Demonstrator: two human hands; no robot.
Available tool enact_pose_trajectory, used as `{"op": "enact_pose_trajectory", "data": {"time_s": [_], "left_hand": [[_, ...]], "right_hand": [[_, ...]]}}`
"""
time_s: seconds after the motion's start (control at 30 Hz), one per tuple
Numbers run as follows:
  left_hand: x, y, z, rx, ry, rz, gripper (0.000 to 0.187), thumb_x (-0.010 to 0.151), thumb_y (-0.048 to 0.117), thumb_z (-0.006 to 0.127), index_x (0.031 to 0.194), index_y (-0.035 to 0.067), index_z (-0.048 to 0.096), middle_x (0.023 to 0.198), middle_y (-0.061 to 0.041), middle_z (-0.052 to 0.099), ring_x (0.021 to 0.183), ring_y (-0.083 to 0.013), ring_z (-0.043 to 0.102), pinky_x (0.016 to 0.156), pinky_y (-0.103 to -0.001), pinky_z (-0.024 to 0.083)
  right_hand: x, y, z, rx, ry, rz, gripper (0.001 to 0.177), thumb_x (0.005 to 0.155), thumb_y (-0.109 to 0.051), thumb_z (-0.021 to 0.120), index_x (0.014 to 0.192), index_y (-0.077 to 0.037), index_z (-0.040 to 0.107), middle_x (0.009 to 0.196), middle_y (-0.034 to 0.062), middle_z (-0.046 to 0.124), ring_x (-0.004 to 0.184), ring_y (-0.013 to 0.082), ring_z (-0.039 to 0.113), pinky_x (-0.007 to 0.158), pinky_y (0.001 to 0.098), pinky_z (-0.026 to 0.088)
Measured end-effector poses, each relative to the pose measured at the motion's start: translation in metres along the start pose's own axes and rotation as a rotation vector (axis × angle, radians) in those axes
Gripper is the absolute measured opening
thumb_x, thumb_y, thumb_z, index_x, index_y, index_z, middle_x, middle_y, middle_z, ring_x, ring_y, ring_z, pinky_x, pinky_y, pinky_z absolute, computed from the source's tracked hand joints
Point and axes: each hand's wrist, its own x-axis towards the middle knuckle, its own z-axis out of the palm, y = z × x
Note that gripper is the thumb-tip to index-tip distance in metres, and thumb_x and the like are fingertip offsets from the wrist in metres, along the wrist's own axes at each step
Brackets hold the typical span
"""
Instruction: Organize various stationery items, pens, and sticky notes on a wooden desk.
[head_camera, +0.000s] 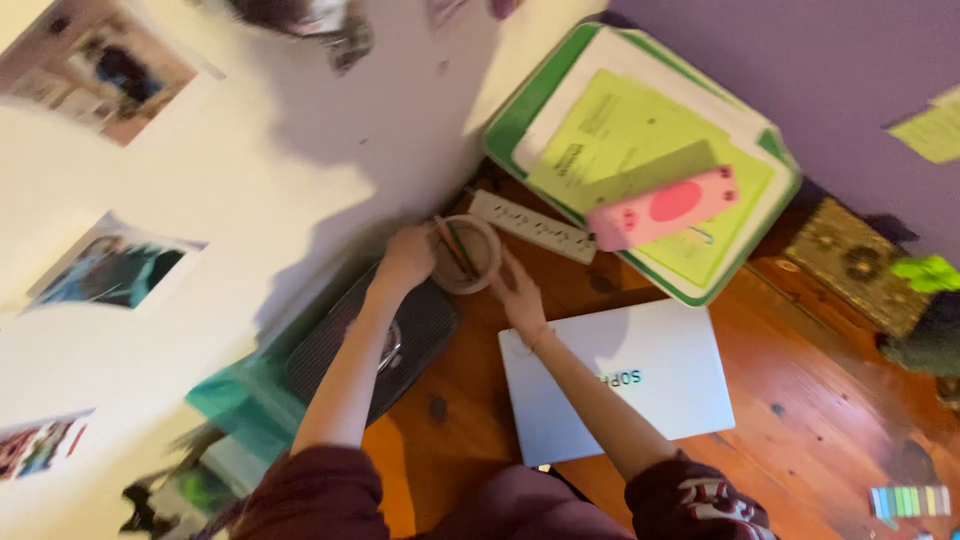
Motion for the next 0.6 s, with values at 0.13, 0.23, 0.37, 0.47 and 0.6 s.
{"op": "enact_pose_trajectory", "data": {"time_s": [0.13,0.23,0.37,0.47,0.6], "left_hand": [[-0.083,0.111,-0.028,-0.165,0.308,0.175,0.068,0.088,-0.016,0.058,0.152,-0.014,0.035,0.141,-0.045,0.046,0.127,-0.0599,0.051,0.103,-0.066,0.045],[-0.129,0.136,0.02,-0.506,0.38,0.471,0.065,0.098,-0.013,0.041,0.161,0.003,0.032,0.149,-0.024,0.044,0.132,-0.0376,0.055,0.104,-0.047,0.051],[-0.155,0.189,0.107,-0.511,0.187,0.428,0.049,0.094,-0.005,0.05,0.143,-0.007,0.054,0.119,-0.033,0.066,0.1,-0.0441,0.07,0.085,-0.053,0.059],[-0.171,0.204,0.191,-0.407,-0.063,0.354,0.031,0.101,0.013,0.049,0.128,0.009,0.064,0.128,-0.008,0.072,0.112,-0.022,0.07,0.102,-0.034,0.051],[-0.21,0.24,0.282,-0.512,-0.401,0.389,0.038,0.097,0.004,0.054,0.132,0.01,0.066,0.121,-0.008,0.076,0.107,-0.0171,0.076,0.092,-0.028,0.059]], "right_hand": [[-0.048,0.077,-0.044,-0.081,0.031,-0.236,0.048,0.095,-0.01,0.071,0.142,-0.009,0.062,0.136,0.022,0.065,0.122,0.0426,0.062,0.096,0.054,0.056],[-0.139,0.051,-0.101,-0.042,0.077,-0.169,0.037,0.094,-0.006,0.069,0.13,-0.009,0.071,0.126,0.0149,0.073,0.115,0.0348,0.07,0.085,0.043,0.062],[-0.236,0.102,-0.168,-0.138,0.217,-0.124,0.033,0.094,-0.004,0.066,0.126,-0.007,0.072,0.12,0.0166,0.073,0.112,0.0391,0.07,0.082,0.0467,0.064],[-0.296,0.129,-0.204,-0.291,0.3,-0.05,0.031,0.098,-0.008,0.056,0.125,-0.007,0.071,0.122,0.0063,0.075,0.108,0.0202,0.073,0.09,0.0316,0.057],[-0.357,0.138,-0.253,-0.341,0.353,-0.044,0.029,0.099,-0.013,0.056,0.124,-0.011,0.071,0.107,0.0079,0.075,0.087,0.0221,0.072,0.077,0.0314,0.054]]}}
